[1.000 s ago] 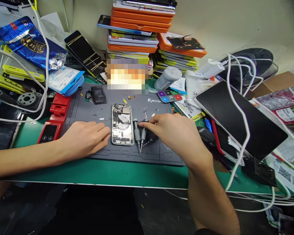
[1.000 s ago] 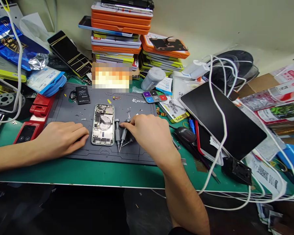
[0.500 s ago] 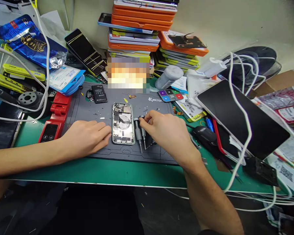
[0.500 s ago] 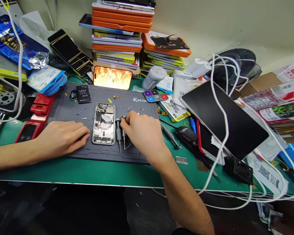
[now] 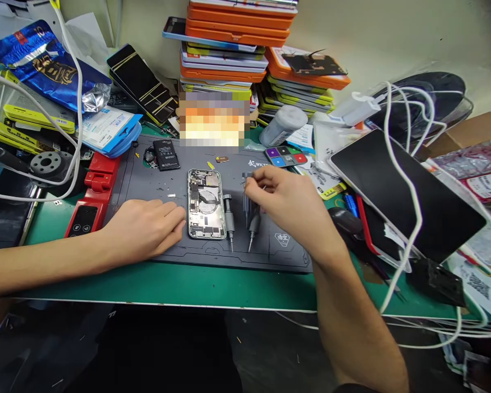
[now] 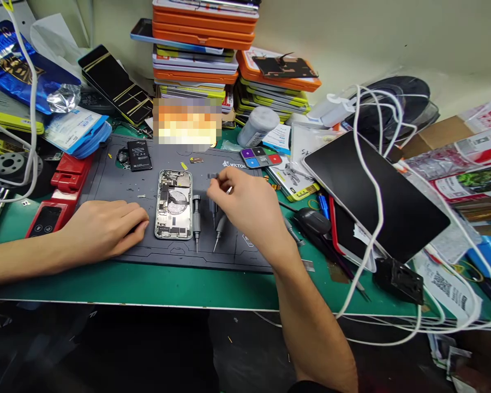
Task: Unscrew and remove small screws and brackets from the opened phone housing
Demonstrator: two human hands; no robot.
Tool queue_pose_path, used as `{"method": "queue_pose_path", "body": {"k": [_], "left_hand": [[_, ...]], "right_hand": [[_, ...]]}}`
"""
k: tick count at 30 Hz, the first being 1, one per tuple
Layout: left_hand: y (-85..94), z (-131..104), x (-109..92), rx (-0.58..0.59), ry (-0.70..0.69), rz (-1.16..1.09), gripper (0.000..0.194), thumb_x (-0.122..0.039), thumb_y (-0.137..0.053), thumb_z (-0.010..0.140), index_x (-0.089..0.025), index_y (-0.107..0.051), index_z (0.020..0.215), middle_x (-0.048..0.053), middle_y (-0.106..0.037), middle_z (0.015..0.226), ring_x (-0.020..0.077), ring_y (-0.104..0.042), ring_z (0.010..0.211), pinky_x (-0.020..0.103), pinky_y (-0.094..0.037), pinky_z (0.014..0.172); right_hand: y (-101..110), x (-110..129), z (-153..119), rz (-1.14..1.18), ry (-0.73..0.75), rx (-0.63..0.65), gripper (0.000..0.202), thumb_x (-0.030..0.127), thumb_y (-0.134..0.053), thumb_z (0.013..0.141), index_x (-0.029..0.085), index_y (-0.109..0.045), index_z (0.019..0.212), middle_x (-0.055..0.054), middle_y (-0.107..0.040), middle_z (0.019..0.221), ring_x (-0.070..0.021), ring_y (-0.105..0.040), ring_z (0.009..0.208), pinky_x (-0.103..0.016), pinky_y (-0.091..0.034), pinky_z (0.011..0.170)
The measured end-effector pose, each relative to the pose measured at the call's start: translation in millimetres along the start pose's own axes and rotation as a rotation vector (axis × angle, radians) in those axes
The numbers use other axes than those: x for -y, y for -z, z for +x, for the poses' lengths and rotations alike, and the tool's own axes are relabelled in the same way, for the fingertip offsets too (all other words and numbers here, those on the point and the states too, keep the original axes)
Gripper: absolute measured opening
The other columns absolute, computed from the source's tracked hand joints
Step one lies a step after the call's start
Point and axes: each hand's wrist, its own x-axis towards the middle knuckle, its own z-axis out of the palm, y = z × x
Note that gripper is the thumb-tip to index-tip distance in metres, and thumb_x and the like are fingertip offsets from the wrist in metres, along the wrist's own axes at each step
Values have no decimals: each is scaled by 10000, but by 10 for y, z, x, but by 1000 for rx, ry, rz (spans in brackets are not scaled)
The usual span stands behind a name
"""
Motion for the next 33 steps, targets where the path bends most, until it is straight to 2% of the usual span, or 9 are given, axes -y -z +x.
{"method": "queue_pose_path", "body": {"k": [3, 5, 8, 11, 17, 21, 23, 27, 33], "left_hand": [[-3, 0, -5, -8, -2, 4, 311, -253, -439, 1070, -196, -580, 800, -18, -628, 675, 151, -594, 563, 337, -316, 508], [0, 0, -7, -13, 1, 8, 304, -245, -439, 1058, -196, -572, 789, -17, -625, 665, 147, -588, 561, 327, -310, 509], [5, 0, -8, -19, 0, 11, 289, -235, -446, 1035, -196, -564, 774, -15, -620, 658, 145, -580, 560, 316, -302, 508], [2, -1, -11, -10, -3, 11, 282, -237, -455, 1017, -197, -563, 761, -11, -614, 660, 151, -579, 562, 319, -292, 500], [-11, -1, -18, 7, 2, -2, 288, -252, -464, 1018, -193, -570, 757, -4, -627, 680, 153, -586, 570, 316, -292, 500], [-8, 2, -16, 22, 14, -27, 291, -270, -456, 1035, -193, -575, 781, -1, -638, 700, 155, -585, 570, 319, -278, 496], [-6, 3, -17, 25, 18, -33, 291, -280, -460, 1039, -194, -570, 783, -2, -637, 702, 153, -583, 568, 317, -273, 497], [-9, 1, -24, 29, 19, -35, 285, -284, -465, 1039, -195, -571, 789, -5, -631, 700, 155, -592, 573, 316, -270, 498], [-28, -9, -20, 29, 15, -37, 273, -279, -475, 1033, -198, -583, 796, -4, -630, 703, 167, -602, 585, 322, -294, 497]], "right_hand": [[-24, -14, 0, 304, 36, -80, 129, 354, -546, 967, 254, -551, 885, -36, -791, 884, -125, -597, 526, -337, -476, 589], [-77, -30, 8, 545, 95, -75, 132, 382, -535, 994, 273, -499, 928, -29, -791, 885, -122, -614, 501, -311, -468, 498], [-201, -47, 22, 841, 225, 13, 195, 429, -606, 1005, 294, -465, 1014, 7, -765, 853, -125, -662, 512, -274, -501, 449], [-332, -22, -4, 948, 288, 89, 250, 406, -650, 1012, 311, -485, 1175, 11, -763, 905, -127, -683, 535, -289, -589, 495], [-524, 70, -183, 773, 528, -134, 403, 271, -618, 1049, 333, -465, 1417, -5, -752, 960, -117, -684, 619, -252, -617, 521], [-635, 46, -243, 607, 855, -251, 530, 155, -644, 1014, 323, -445, 1476, -56, -745, 1142, -148, -777, 848, -245, -664, 611], [-667, 34, -250, 556, 946, -261, 601, 123, -646, 1005, 307, -414, 1528, -73, -734, 1185, -156, -786, 894, -273, -693, 685], [-679, 32, -263, 500, 959, -228, 662, 72, -620, 1002, 279, -378, 1583, -86, -712, 1206, -164, -787, 916, -306, -709, 754], [-687, 29, -273, 504, 927, -189, 638, 68, -585, 1014, 300, -378, 1572, -68, -687, 1182, -169, -782, 909, -315, -701, 725]]}}
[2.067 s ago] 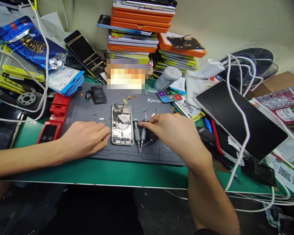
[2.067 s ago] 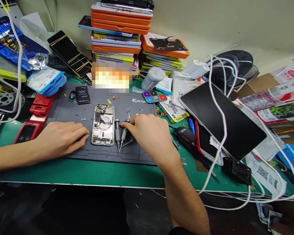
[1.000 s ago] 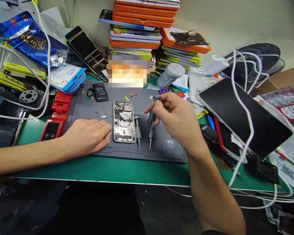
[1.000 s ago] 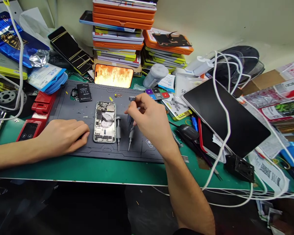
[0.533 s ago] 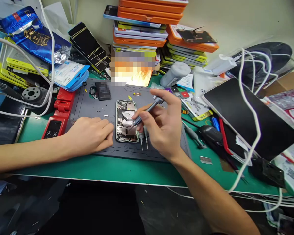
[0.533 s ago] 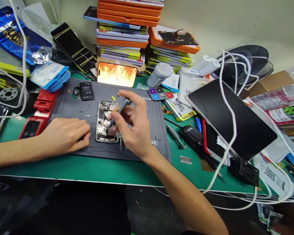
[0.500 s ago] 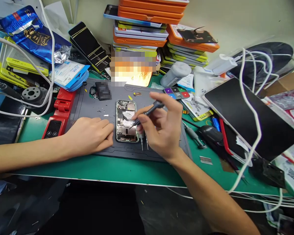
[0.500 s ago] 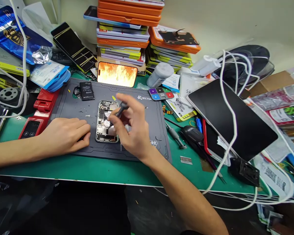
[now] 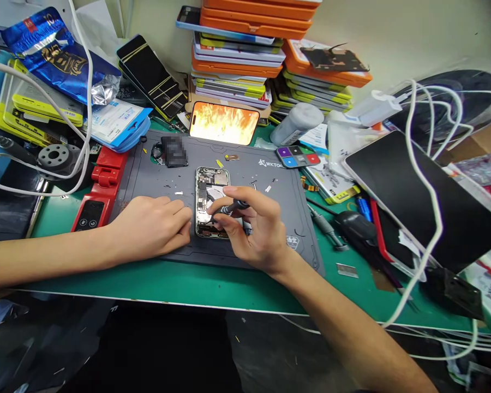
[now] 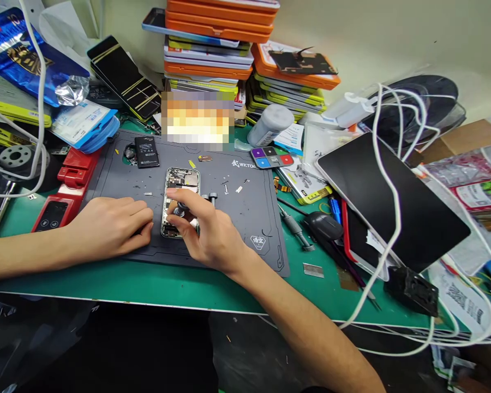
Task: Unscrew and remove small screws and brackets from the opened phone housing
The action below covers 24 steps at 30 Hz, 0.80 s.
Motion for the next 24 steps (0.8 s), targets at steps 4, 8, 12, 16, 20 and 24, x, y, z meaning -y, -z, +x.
{"method": "queue_pose_path", "body": {"k": [4, 8, 12, 16, 20, 24], "left_hand": [[0, -1, 3, -3, -6, 0, 270, -274, -474, 1034, -196, -589, 803, -1, -639, 712, 167, -607, 592, 317, -294, 501], [5, 4, 0, -6, -11, -1, 274, -276, -469, 1037, -196, -586, 801, -1, -634, 708, 169, -608, 593, 320, -293, 502], [4, 6, 2, 2, -8, 0, 278, -276, -465, 1040, -197, -577, 798, 0, -639, 717, 162, -602, 597, 316, -286, 503], [4, 1, 3, 16, -6, -8, 264, -282, -479, 1037, -195, -577, 808, -1, -640, 719, 159, -600, 601, 312, -284, 506], [8, 0, -3, 11, -7, 3, 276, -284, -471, 1040, -194, -570, 799, 4, -647, 720, 162, -604, 600, 311, -276, 503], [11, 3, -3, 1, -10, -2, 289, -280, -453, 1044, -196, -565, 791, 3, -635, 708, 163, -602, 587, 314, -271, 491]], "right_hand": [[-9, -3, -7, -15, -20, 6, 626, 69, -592, 1007, 296, -388, 1554, -56, -688, 1144, -148, -751, 827, -295, -681, 670], [1, 26, 3, -39, -26, -14, 580, 67, -614, 987, 281, -430, 1494, -35, -680, 1077, -159, -772, 869, -279, -671, 662], [24, 57, 10, -92, -35, -31, 504, 98, -649, 969, 283, -471, 1403, -18, -692, 1038, -147, -775, 797, -254, -654, 613], [57, 47, 0, -109, -38, 23, 484, 98, -600, 969, 268, -447, 1396, -50, -741, 1059, -176, -800, 872, -287, -680, 680], [88, 27, 25, -115, -18, 49, 477, 112, -601, 967, 257, -457, 1397, -71, -775, 1106, -181, -813, 924, -283, -686, 711], [112, 33, 96, -158, 34, 70, 380, 173, -695, 964, 264, -545, 1301, -44, -809, 1037, -179, -814, 855, -281, -672, 699]]}}
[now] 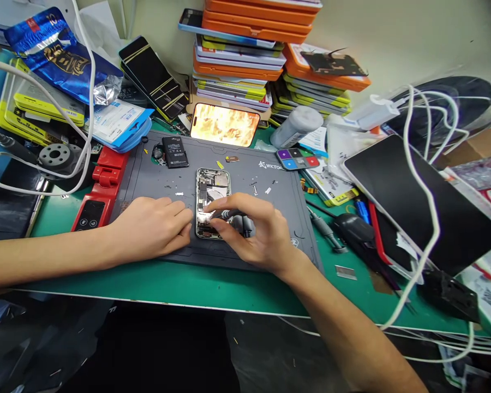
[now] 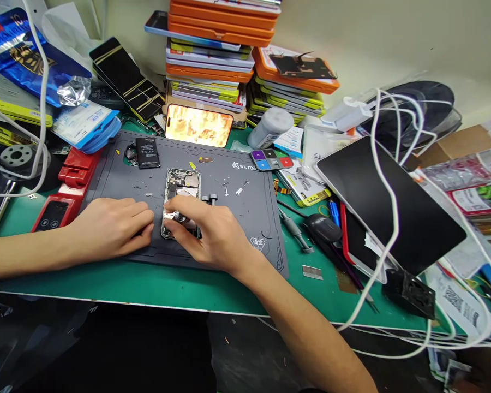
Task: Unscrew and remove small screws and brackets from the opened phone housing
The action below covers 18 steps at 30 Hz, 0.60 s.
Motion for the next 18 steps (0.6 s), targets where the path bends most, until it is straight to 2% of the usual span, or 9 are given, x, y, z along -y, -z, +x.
{"method": "queue_pose_path", "body": {"k": [4, 9, 12, 14, 16, 18], "left_hand": [[-6, -2, 3, -1, -1, -1, 300, -287, -444, 1051, -198, -569, 793, 2, -634, 708, 166, -598, 578, 318, -289, 488], [-12, -5, 5, 3, -5, 1, 288, -287, -458, 1049, -197, -579, 803, 4, -637, 716, 167, -593, 575, 318, -296, 491], [-9, -6, 5, -3, -5, -1, 285, -288, -455, 1051, -196, -585, 814, 3, -638, 710, 165, -591, 581, 312, -293, 499], [-6, -7, 3, -9, -4, -3, 288, -289, -451, 1053, -195, -586, 817, 4, -637, 704, 165, -592, 583, 308, -291, 500], [-5, -7, 2, -8, -1, -1, 295, -289, -446, 1055, -196, -581, 809, 4, -635, 701, 165, -594, 582, 309, -288, 496], [-6, -7, 2, 3, 2, 2, 298, -289, -442, 1057, -197, -577, 808, 5, -641, 710, 164, -603, 587, 309, -291, 496]], "right_hand": [[20, 18, 35, 12, 5, 41, 337, 131, -672, 961, 275, -596, 1256, -27, -828, 1031, -176, -821, 876, -292, -676, 748], [27, -1, 7, -3, 31, 31, 582, 61, -562, 889, 268, -517, 1432, -64, -826, 1121, -191, -822, 848, -338, -694, 729], [33, -20, 3, 0, 84, 41, 570, 71, -593, 896, 249, -523, 1433, -93, -814, 1162, -220, -821, 987, -358, -703, 783], [38, -27, 3, 25, 106, 47, 557, 63, -536, 918, 225, -520, 1451, -115, -800, 1198, -233, -807, 1081, -375, -703, 823], [41, -28, 0, 44, 90, 61, 591, 53, -471, 921, 214, -493, 1489, -136, -779, 1264, -243, -793, 1143, -403, -703, 853], [42, -23, -5, 40, 68, 63, 620, 69, -501, 926, 230, -458, 1523, -137, -764, 1316, -257, -779, 1194, -417, -705, 865]]}}
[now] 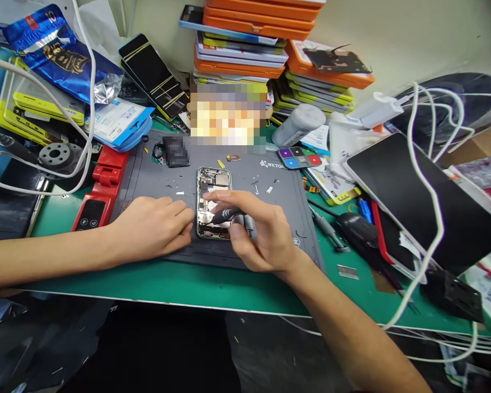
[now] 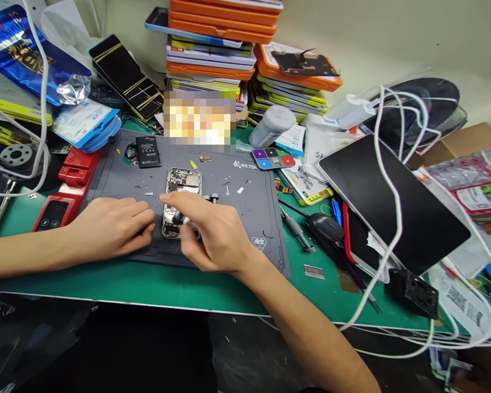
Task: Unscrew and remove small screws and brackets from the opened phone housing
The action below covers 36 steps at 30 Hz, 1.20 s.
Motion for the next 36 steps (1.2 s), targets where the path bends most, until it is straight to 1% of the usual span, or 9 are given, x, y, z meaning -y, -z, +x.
{"method": "queue_pose_path", "body": {"k": [3, 8, 11, 15, 19, 23, 25, 32, 36], "left_hand": [[0, 0, 3, 10, 6, -5, 307, -293, -422, 1079, -195, -580, 835, 3, -649, 718, 161, -618, 595, 305, -309, 499], [25, 0, 2, 1, 8, -26, 329, -278, -365, 1115, -181, -598, 904, 3, -660, 735, 157, -635, 610, 303, -347, 507], [47, 4, 4, 26, -6, -17, 335, -260, -358, 1123, -176, -617, 928, 14, -686, 794, 148, -647, 649, 294, -357, 522], [60, 5, 31, 14, -15, -32, 335, -283, -392, 1139, -180, -682, 1006, 25, -735, 918, 149, -689, 762, 283, -397, 568], [60, 3, 75, -7, 13, -165, 296, -306, -452, 1137, -211, -729, 1094, 12, -766, 1048, 147, -728, 890, 263, -456, 636], [71, 8, 112, 28, 95, -350, 266, -325, -511, 1121, -241, -760, 1084, -4, -782, 1079, 122, -741, 918, 225, -474, 674], [77, 7, 125, 51, 132, -427, 269, -344, -526, 1115, -252, -774, 1071, -9, -789, 1087, 119, -746, 908, 215, -488, 693], [55, 6, 140, 42, 149, -539, 262, -331, -559, 1098, -258, -810, 1084, -4, -809, 1047, 127, -765, 880, 218, -541, 741], [57, 36, 135, 52, 184, -568, 250, -333, -567, 1092, -246, -800, 1064, 3, -810, 1037, 138, -765, 890, 221, -535, 756]], "right_hand": [[-1, 9, 1, -7, -19, -24, 668, 57, -533, 927, 267, -428, 1553, -117, -756, 1352, -256, -772, 1216, -420, -707, 878], [2, 15, 11, -6, 8, -54, 683, 54, -552, 916, 249, -438, 1560, -127, -757, 1345, -265, -763, 1232, -428, -703, 892], [-3, 17, 13, 15, -32, -40, 665, 59, -497, 930, 260, -425, 1559, -122, -746, 1361, -258, -759, 1235, -417, -707, 853], [-19, 16, 18, 1, -64, -49, 626, 99, -556, 947, 274, -441, 1538, -112, -755, 1330, -232, -792, 1101, -357, -698, 730], [-39, 14, 20, 6, -54, -77, 616, 85, -527, 956, 270, -441, 1537, -107, -753, 1315, -228, -780, 1121, -360, -698, 755], [-66, 18, 7, 22, -110, -90, 556, 159, -599, 997, 304, -461, 1516, -39, -774, 1122, -159, -769, 832, -270, -648, 577], [-81, 25, 1, 39, -138, -118, 543, 160, -606, 1015, 325, -455, 1510, -9, -766, 1053, -136, -744, 757, -255, -639, 560], [-109, 82, 23, 328, -196, -210, 489, 130, -555, 1038, 303, -443, 1481, -80, -720, 1198, -176, -787, 1005, -254, -700, 642], [-131, 82, 23, 359, -182, -214, 498, 122, -562, 1033, 313, -441, 1477, -62, -710, 1160, -172, -775, 996, -284, -722, 692]]}}
